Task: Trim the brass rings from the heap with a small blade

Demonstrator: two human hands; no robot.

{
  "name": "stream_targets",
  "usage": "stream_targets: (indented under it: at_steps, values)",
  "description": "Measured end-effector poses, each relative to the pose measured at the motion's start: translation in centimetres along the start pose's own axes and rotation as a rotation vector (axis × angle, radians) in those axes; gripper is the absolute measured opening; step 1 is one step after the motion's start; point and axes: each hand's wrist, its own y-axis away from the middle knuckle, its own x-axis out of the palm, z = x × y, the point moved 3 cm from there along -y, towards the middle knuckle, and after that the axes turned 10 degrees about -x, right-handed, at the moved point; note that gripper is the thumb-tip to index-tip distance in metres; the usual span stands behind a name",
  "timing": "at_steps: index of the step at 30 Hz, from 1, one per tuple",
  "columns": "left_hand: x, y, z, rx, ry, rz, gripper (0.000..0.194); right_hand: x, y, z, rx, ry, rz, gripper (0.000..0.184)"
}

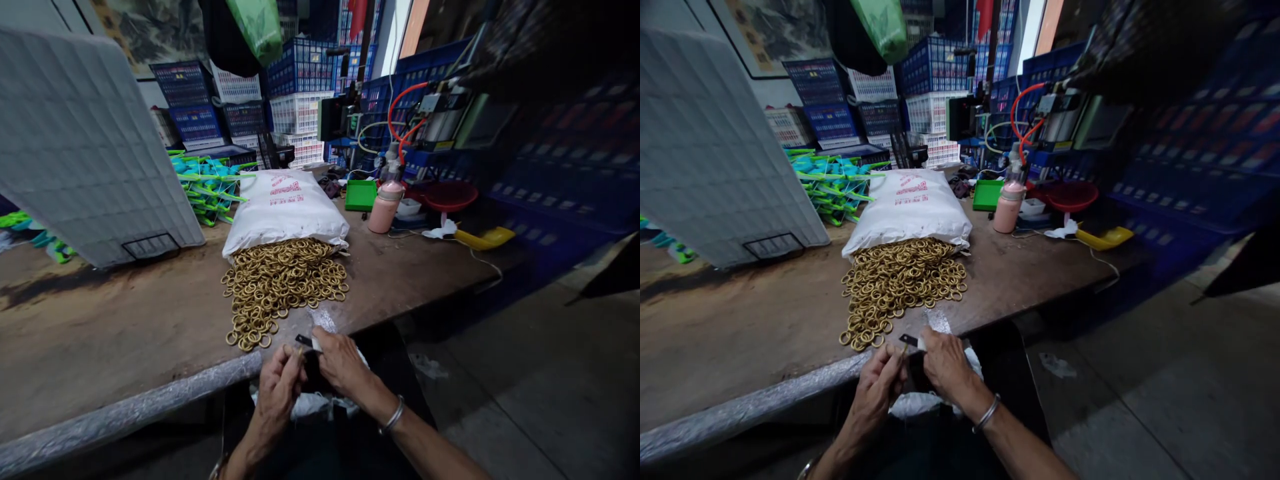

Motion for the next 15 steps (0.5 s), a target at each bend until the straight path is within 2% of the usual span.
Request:
stream_targets:
  at_steps: [2,4,7,10,15]
  values:
    - [0.3,0.6,-0.1,-0.016,0.013,0.103,0.038,-0.2,-0.5,-0.9,0.075,0.047,-0.024,0.026]
    - [0.4,1.0,0.0,-0.079,0.091,0.159,0.036,-0.1,-1.2,-1.4,0.085,0.041,-0.067,0.027]
    - [-0.3,0.9,0.2,-0.16,0.246,0.134,0.035,0.5,-2.7,-0.7,-0.01,-0.036,-0.119,0.024]
    - [-1.4,0.3,0.3,-0.136,0.288,0.148,0.035,1.5,-4.5,0.8,-0.084,-0.085,-0.125,0.019]
    - [-3.8,-0.1,0.2,-0.086,0.45,0.073,0.02,3.9,-6.8,2.5,-0.066,-0.042,-0.078,0.017]
